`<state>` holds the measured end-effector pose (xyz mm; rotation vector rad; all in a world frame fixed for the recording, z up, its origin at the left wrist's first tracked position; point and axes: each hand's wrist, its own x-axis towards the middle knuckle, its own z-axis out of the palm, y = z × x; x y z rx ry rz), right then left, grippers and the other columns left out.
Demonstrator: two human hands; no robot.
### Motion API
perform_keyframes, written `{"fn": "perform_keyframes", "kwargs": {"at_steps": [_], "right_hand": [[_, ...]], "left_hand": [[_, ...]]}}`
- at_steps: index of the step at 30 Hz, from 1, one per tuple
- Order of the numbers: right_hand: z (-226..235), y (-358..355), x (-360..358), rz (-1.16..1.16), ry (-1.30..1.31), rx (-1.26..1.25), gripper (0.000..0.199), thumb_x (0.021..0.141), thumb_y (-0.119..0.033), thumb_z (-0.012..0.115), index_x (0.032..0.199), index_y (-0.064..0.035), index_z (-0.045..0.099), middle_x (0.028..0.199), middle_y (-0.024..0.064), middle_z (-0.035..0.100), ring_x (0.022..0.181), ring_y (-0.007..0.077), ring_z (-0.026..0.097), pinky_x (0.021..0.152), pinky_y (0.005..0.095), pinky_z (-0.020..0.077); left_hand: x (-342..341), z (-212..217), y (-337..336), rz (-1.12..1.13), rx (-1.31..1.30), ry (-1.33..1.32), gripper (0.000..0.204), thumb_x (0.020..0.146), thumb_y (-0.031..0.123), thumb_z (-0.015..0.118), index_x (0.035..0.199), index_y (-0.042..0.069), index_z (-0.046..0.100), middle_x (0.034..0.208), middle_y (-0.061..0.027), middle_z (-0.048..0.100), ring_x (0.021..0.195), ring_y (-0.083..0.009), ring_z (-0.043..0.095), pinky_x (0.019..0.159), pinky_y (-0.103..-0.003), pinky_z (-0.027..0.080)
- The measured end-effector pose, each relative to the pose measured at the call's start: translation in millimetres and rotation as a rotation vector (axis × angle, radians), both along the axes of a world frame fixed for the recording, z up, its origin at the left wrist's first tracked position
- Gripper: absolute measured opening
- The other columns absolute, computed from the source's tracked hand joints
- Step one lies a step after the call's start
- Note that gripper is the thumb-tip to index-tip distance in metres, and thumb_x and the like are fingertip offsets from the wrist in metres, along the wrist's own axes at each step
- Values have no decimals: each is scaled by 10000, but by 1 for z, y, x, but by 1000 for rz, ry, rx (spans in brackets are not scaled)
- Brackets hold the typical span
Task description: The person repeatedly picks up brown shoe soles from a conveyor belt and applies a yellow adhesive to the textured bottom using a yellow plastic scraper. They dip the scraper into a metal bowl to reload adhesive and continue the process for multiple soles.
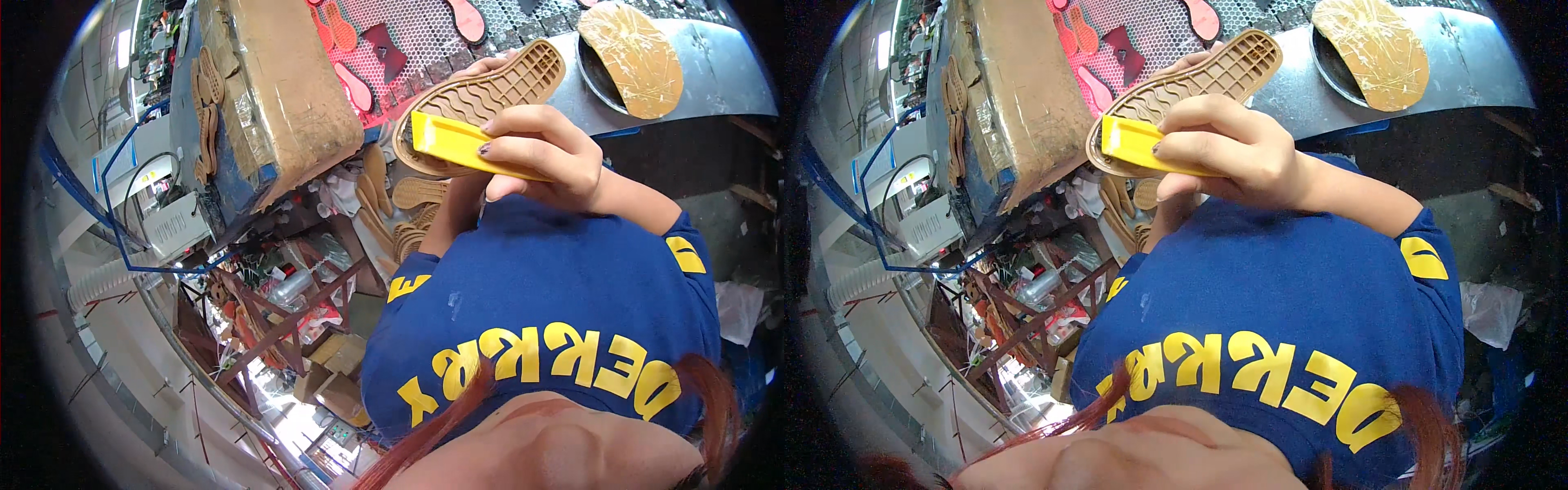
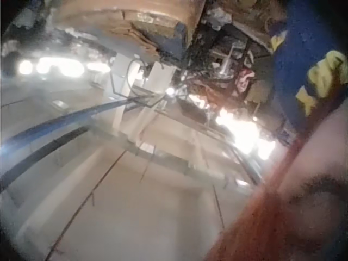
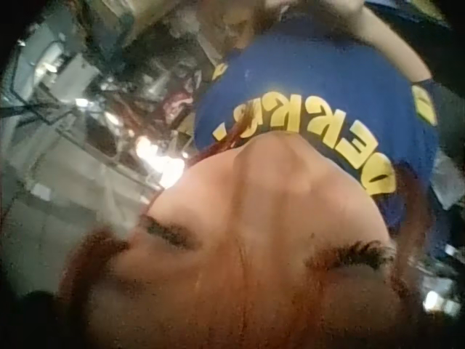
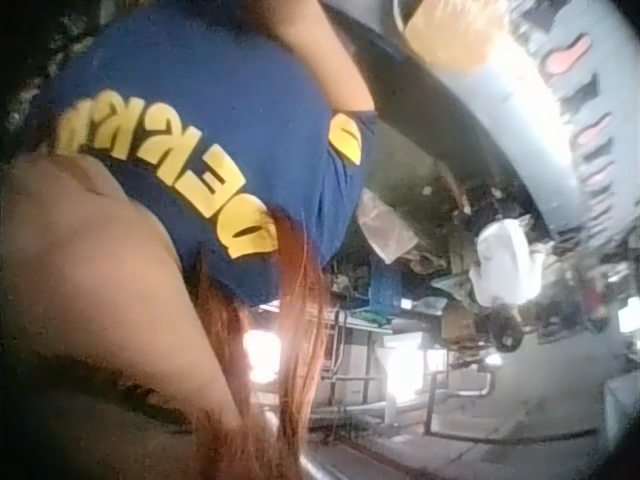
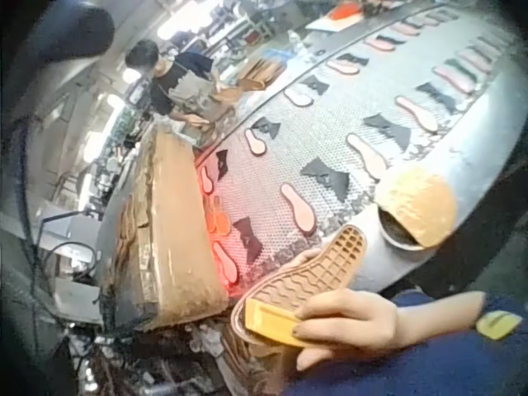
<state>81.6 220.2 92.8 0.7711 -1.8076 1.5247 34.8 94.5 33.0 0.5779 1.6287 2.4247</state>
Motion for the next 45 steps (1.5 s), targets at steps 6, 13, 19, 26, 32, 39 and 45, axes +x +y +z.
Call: {"fn": "perform_keyframes", "kwargs": {"at_steps": [6,13,19,26,32,39,45], "right_hand": [[-1,-3,-1,4,20,26,351,771,-254,771,981,-10,632,960,137,605,777,260,643,645,326,536],[-9,-3,1,-21,25,93,383,793,-258,763,1030,14,632,1013,167,615,838,278,651,702,343,546],[-11,0,3,-56,33,122,365,789,-211,777,1021,27,626,988,172,620,796,278,653,667,338,546],[-14,28,-5,-226,-55,54,271,767,-132,789,939,3,629,895,144,633,787,245,652,663,319,536],[-38,49,-34,235,-588,-1088,224,881,-48,661,1051,-9,522,1080,101,580,939,153,584,814,281,477],[-16,35,-56,112,-412,-521,193,878,-17,647,1071,-7,652,987,48,645,925,114,611,832,251,486],[-19,17,-75,-390,57,117,274,759,2,712,1022,-61,671,886,96,672,784,256,644,685,346,522]], "left_hand": [[-1,1,1,33,-21,13,900,643,233,890,1331,39,344,1295,-121,477,1240,-239,484,1054,-391,412],[0,7,-3,29,-60,31,905,641,232,891,1333,39,340,1296,-120,477,1240,-238,484,1056,-387,409],[0,11,-5,4,-79,37,910,640,231,892,1334,38,336,1297,-120,476,1240,-237,484,1058,-384,407],[5,10,-11,-70,-130,-30,855,688,190,851,1342,24,326,1311,-120,470,1238,-235,480,1056,-366,402],[-21,3,-36,-77,156,-93,778,877,485,613,1427,38,293,1240,-240,516,857,-250,624,758,-330,556],[-28,29,-59,-471,511,-571,907,895,712,372,1457,17,224,1214,-374,486,513,-249,558,442,-295,498],[-18,38,-54,-480,557,-612,911,893,722,348,1447,7,248,1230,-384,466,578,-269,585,493,-344,557]]}}
